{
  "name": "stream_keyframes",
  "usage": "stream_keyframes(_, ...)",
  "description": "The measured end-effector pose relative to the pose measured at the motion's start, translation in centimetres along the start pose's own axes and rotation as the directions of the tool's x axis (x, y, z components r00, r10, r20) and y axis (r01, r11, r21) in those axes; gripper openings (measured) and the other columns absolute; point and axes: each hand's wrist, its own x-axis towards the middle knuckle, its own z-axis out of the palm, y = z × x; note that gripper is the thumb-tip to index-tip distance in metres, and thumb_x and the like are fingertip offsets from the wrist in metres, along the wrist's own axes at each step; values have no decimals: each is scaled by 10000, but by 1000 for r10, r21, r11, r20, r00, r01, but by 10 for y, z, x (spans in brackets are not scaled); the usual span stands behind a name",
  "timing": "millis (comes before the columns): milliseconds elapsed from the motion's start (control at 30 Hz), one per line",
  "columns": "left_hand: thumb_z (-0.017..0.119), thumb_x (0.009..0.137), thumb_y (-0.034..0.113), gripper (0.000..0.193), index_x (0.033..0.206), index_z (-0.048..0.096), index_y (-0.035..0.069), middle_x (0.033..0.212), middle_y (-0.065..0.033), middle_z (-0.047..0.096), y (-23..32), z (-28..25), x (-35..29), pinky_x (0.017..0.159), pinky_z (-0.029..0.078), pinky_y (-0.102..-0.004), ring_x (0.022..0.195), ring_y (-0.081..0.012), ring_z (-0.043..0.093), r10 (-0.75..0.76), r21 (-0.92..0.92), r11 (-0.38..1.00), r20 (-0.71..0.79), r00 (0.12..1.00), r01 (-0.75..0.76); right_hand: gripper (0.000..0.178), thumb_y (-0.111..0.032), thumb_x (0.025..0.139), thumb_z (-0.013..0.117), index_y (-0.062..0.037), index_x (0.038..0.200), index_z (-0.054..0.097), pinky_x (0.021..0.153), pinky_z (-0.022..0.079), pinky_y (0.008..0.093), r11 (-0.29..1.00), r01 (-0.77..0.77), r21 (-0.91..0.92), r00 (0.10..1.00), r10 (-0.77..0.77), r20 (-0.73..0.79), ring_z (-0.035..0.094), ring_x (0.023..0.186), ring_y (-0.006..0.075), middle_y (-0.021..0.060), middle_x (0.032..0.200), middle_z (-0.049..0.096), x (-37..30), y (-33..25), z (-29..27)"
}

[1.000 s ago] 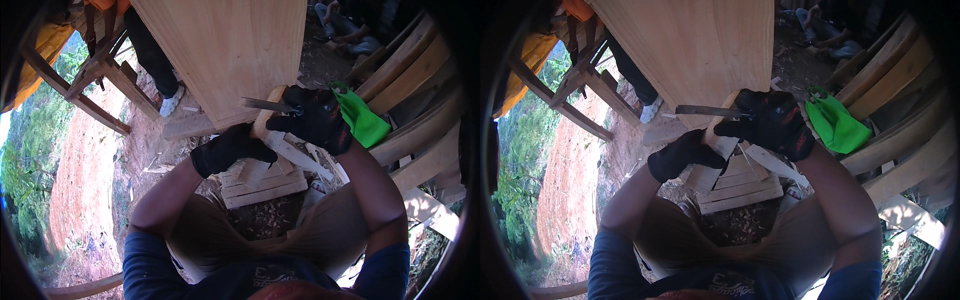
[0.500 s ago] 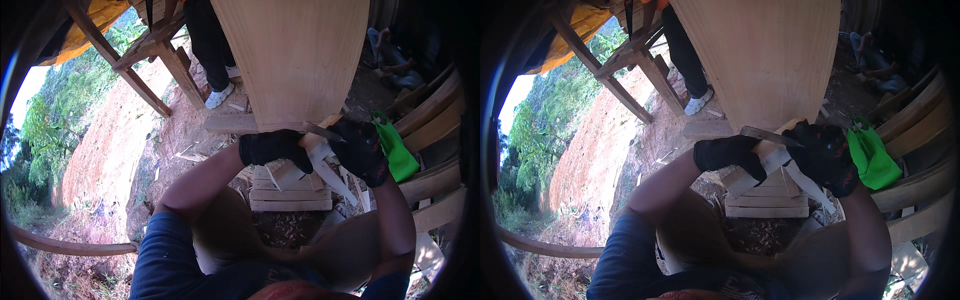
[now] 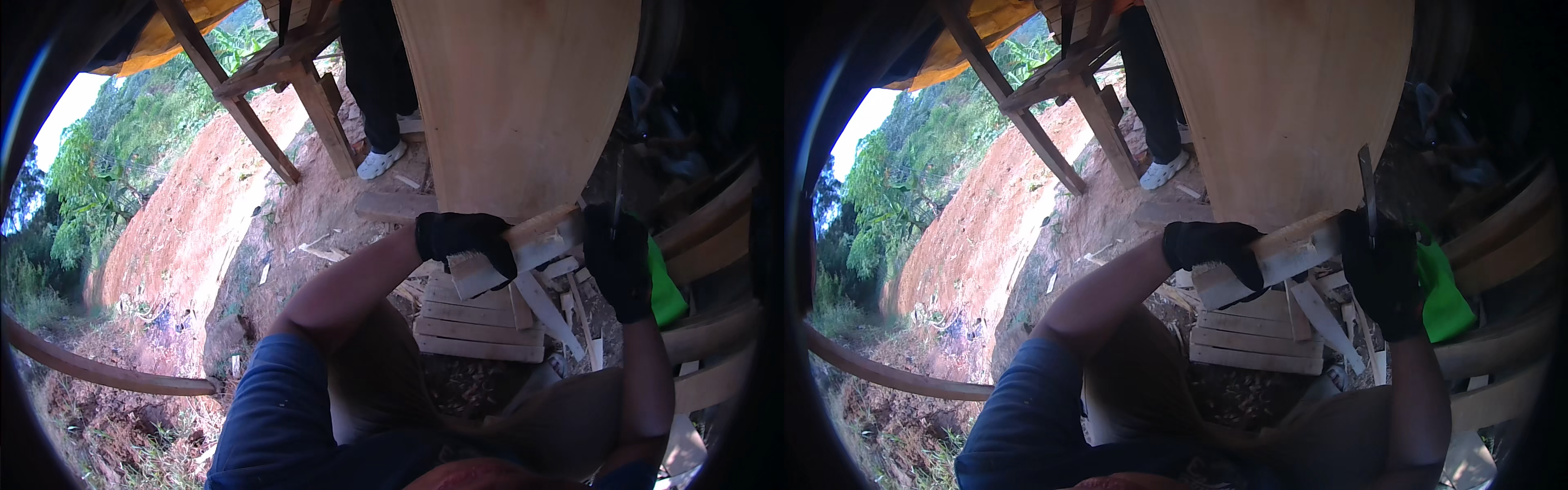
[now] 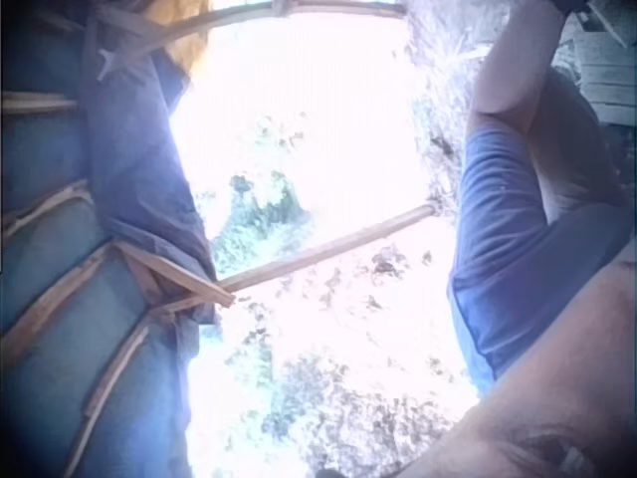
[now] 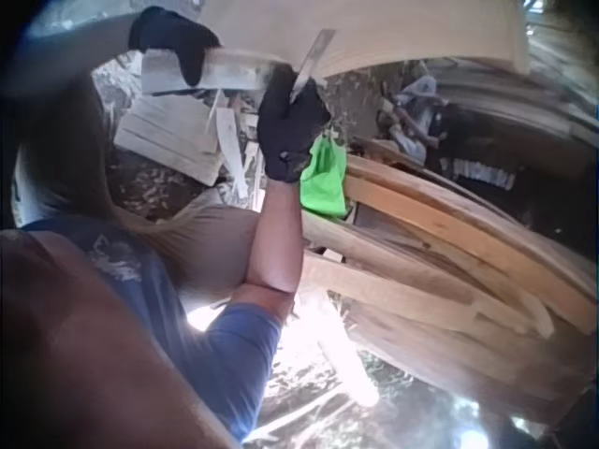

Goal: The person carves and shapes pieces of wood using a small chisel and by hand while working in a woodworking shop.

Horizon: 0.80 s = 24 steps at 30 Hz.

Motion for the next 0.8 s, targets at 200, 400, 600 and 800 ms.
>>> stream_keyframes(200, 917, 785, 229, 544, 1226, 705, -9, 1026, -83, 751, -14, 16, 9, 847, 597, -318, 919, -173, 737, 284, 96, 958, -155, 946, -272, 264, -241, 934, 798, -31, 1072, 714, 633, 537, 377, 650, -362, 668, 931, 291, 221, 702, 699, 254, 117, 832, 718, 37, -35, -18)
stream_keyframes(400, 933, 764, 255, 578, 1228, 709, -6, 1038, -85, 755, -11, 34, 10, 886, 581, -351, 941, -188, 730, 323, 223, 934, -201, 925, -278, 286, -275, 955, 772, -80, 1159, 720, 695, 543, 407, 920, -91, 380, 988, 37, 147, 706, 792, 282, 132, 956, 717, 12, -11, 4)
stream_keyframes(600, 956, 726, 292, 579, 1171, 734, -4, 1036, -90, 763, -5, 22, -5, 868, 576, -337, 931, -193, 730, 226, 265, 942, -54, 973, -204, 400, -149, 929, 687, -136, 1329, 687, 841, 512, 481, 982, 77, 174, 949, -126, 289, 671, 1006, 314, 145, 1198, 669, 1, -13, -13)
stream_keyframes(800, 968, 689, 283, 607, 1159, 735, -23, 995, -99, 766, 8, 19, -25, 831, 578, -323, 889, -180, 735, 86, 224, 971, 20, 996, -88, 493, -109, 940, 659, -133, 1431, 634, 879, 505, 528, 980, 187, 65, 958, -196, 207, 658, 1049, 343, 181, 1242, 651, -11, -19, -26)
